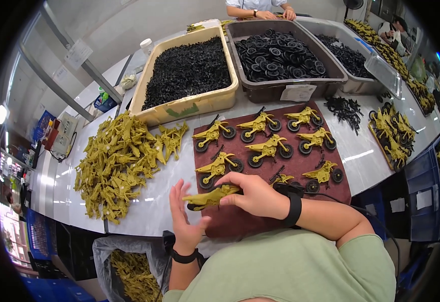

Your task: Assembling small toy motorcycles by attaching wheels and other plastic components to a frame.

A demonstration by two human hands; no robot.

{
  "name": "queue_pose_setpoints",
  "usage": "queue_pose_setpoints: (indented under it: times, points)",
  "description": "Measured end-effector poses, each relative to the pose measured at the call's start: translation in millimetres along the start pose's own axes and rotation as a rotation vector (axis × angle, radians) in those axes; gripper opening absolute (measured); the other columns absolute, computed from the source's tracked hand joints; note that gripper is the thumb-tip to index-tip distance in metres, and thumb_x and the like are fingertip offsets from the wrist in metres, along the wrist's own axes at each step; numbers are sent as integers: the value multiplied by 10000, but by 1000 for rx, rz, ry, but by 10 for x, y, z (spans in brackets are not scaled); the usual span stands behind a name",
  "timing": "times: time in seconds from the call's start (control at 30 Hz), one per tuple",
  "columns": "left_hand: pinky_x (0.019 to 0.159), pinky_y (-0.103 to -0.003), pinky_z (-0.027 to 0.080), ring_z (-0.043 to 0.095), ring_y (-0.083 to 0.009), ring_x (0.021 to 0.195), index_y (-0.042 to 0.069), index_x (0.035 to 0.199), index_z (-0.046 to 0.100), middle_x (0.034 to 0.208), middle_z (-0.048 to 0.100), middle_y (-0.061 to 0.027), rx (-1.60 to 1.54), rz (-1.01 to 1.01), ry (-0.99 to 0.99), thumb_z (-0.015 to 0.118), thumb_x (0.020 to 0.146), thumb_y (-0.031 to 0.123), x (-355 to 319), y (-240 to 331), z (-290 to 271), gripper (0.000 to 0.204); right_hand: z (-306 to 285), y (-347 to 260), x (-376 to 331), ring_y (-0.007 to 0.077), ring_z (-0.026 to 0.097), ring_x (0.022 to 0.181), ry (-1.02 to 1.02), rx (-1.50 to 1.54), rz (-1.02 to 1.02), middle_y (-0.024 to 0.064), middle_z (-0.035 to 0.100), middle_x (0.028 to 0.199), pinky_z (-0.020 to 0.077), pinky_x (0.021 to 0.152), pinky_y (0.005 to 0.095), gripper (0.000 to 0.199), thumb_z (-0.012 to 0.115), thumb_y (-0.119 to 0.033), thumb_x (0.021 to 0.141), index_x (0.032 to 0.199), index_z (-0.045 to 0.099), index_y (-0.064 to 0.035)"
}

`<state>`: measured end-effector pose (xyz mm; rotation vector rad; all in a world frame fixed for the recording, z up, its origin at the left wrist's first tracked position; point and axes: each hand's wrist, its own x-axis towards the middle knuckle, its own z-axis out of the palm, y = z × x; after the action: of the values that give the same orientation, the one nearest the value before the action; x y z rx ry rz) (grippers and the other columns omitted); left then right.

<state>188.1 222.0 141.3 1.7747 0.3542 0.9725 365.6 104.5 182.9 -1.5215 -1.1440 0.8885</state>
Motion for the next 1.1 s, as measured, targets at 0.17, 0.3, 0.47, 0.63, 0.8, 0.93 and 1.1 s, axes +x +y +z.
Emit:
queue_pose_setpoints:
  times: [0.17, 0.3, 0.47, 0.63, 0.8, 0.93, 1.1]
  points:
    - [887, -320, 498, 627, -216, 995, -68, 1181, 512, 1047, 665, -157, -268, -261, 2, 695, 860, 236, -54, 141, 54, 478, 64, 7, -64, 257, 674, 867, -25, -74, -121, 124, 678, 975, 517, 745, 334, 367, 707, -132, 817, 1152, 577, -55]
    - [887, -316, 496, 625, -208, 984, -58, 1112, 553, 1055, 660, -160, -296, -290, 5, 714, 843, 254, -79, 180, 43, 442, 83, -4, -83, 250, 675, 857, 6, -70, -197, 121, 680, 962, 517, 737, 332, 364, 703, -120, 815, 1152, 583, -59]
    - [869, -308, 498, 632, -201, 955, -48, 1049, 575, 1022, 669, -156, -209, -233, 66, 730, 828, 262, -140, 229, 97, 411, 98, -58, -127, 243, 681, 823, 64, -33, -191, 129, 680, 928, 523, 708, 328, 290, 695, -84, 806, 1084, 624, -49]
    - [854, -301, 498, 631, -198, 944, -44, 1034, 577, 1015, 669, -160, -160, -177, 91, 726, 828, 267, -177, 245, 127, 401, 87, -12, -123, 235, 683, 810, 41, -15, -204, 128, 683, 925, 528, 711, 324, 291, 682, -50, 805, 1091, 626, -43]
    - [826, -292, 497, 640, -201, 905, -24, 1028, 604, 982, 688, -162, -157, -93, 97, 725, 816, 158, -141, 228, 71, 304, 87, -42, -70, 229, 688, 791, 18, -11, -257, 124, 686, 938, 533, 717, 321, 301, 678, -36, 803, 1101, 631, -45]
    - [796, -274, 501, 637, -188, 890, -23, 1016, 615, 957, 688, -158, -70, -33, 43, 729, 810, 140, -127, 227, 48, 286, 123, 14, -115, 255, 680, 757, 60, -14, -276, 130, 683, 922, 531, 707, 334, 284, 694, -81, 809, 1084, 638, -42]
    - [766, -297, 494, 630, -204, 863, -13, 1051, 618, 941, 682, -103, -226, -521, -46, 691, 855, 143, -59, 186, -54, 261, 127, 131, -83, 316, 658, 719, -16, -81, -8, 177, 665, 845, 512, 668, 366, 263, 702, -215, 829, 976, 635, -8]
